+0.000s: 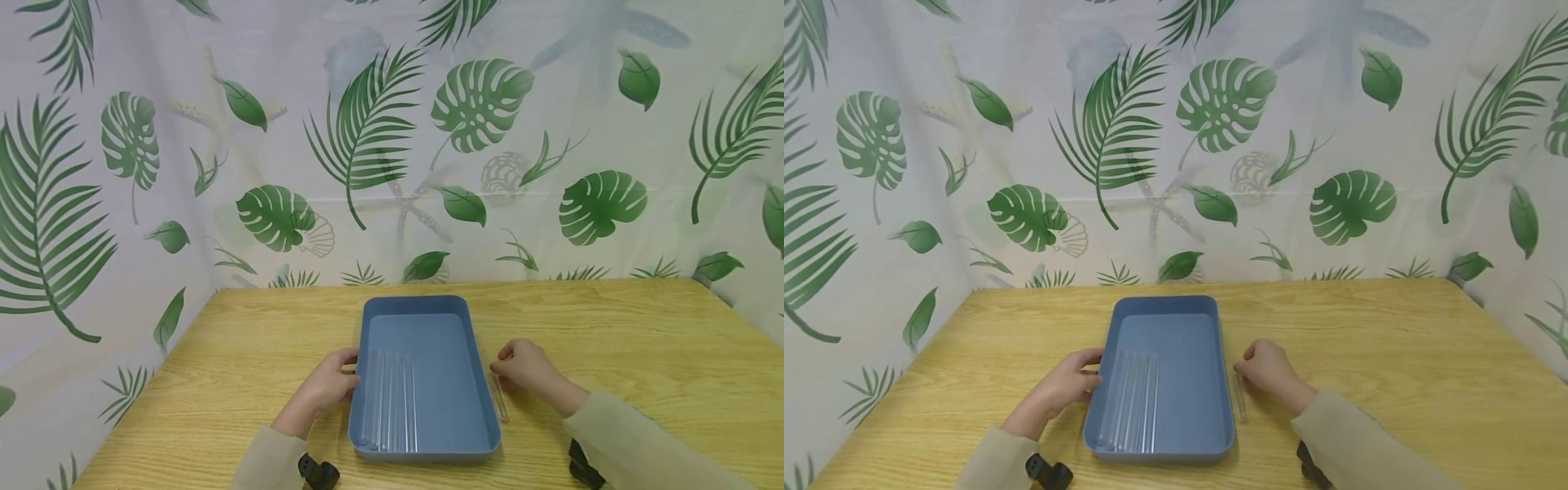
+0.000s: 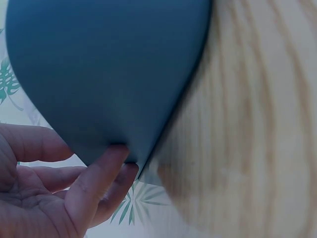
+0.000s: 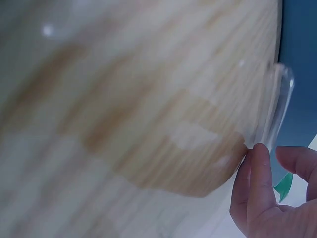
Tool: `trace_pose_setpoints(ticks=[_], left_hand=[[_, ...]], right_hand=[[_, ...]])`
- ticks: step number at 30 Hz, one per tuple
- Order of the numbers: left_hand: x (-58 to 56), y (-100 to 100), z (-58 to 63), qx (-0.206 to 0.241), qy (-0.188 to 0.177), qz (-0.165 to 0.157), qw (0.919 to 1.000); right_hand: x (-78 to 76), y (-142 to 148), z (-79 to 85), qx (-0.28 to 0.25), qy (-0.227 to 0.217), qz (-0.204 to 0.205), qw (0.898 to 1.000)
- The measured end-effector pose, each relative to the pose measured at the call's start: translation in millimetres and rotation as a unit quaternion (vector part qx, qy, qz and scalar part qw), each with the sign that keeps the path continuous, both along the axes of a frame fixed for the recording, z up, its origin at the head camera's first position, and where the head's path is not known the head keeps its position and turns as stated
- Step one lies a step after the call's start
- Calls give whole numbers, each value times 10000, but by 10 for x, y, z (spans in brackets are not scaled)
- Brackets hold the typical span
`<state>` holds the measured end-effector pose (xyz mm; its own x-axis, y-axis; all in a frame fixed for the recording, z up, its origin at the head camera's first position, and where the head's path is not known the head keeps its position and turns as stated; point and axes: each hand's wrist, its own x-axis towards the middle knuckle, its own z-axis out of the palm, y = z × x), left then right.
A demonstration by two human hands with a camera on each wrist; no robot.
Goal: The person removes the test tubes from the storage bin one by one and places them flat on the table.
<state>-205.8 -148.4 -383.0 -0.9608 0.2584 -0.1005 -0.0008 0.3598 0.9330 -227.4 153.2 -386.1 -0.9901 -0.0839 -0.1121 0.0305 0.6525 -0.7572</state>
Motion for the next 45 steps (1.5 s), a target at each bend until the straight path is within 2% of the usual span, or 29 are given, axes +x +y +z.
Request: trace_pose_setpoints(ticks=[7,17,29,45], left_hand=[[6,-4,3,-1,15,-23,10000],[5,-3,-19,48,-3,-27,10000],[-1,-10,-25,7,7,-37,10000],[-5,-4,-22,0,37,-40,10000]], right_hand=[[0,-21,18,352,98,84,9993],[9,-59,-1,796,511,268,9952],[4,-45,-10,897,651,275,9935],[8,-40,6,916,554,236,9940]])
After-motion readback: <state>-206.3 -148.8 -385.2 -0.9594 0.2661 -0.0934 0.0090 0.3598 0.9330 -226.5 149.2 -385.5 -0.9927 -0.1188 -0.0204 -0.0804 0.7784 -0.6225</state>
